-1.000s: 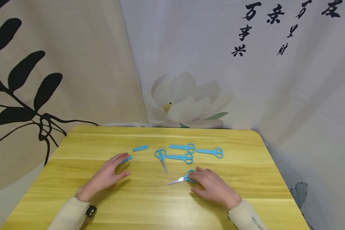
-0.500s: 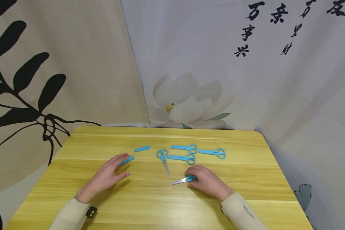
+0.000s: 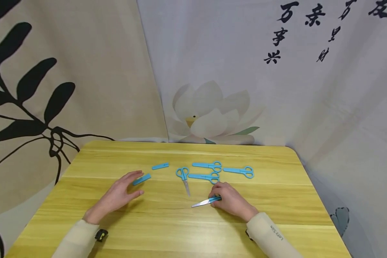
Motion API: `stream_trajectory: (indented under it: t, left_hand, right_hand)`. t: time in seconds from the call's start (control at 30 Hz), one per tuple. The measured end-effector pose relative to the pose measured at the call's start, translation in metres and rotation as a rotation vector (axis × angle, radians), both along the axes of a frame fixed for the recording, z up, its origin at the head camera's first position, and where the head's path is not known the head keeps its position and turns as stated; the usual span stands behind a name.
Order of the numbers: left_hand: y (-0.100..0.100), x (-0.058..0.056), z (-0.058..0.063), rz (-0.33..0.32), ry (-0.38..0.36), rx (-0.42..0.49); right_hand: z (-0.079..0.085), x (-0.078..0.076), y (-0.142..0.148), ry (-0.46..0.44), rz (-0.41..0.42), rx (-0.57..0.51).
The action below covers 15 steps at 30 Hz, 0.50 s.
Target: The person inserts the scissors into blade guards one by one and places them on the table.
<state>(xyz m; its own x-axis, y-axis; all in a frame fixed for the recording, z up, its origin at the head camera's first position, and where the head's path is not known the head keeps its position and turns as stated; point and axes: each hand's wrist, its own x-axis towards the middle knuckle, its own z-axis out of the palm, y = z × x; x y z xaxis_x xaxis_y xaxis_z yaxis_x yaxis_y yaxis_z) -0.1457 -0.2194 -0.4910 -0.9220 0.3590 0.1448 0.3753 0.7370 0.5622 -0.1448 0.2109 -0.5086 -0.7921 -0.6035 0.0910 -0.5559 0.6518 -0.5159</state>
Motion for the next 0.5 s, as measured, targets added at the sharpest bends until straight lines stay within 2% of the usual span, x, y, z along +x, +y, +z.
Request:
stream_trajectory:
  t: [0.13, 0.27, 0.5]
  left_hand:
    - [-0.005, -0.003, -0.001, -0.005, 0.007, 0.002]
    - [-0.008, -0.011, 0.000, -0.006, 0.000, 0.005]
    - [-0.007, -0.029, 0.003, -0.014, -0.098, -0.003]
  right_hand:
    - [-0.001, -0.003, -0.001, -0.020, 0.000, -0.036]
    - [-0.001, -0.005, -0.001, -0.051, -0.003, -0.067]
    - [0.005, -0.003, 0.006, -0.036, -0.068, -0.090]
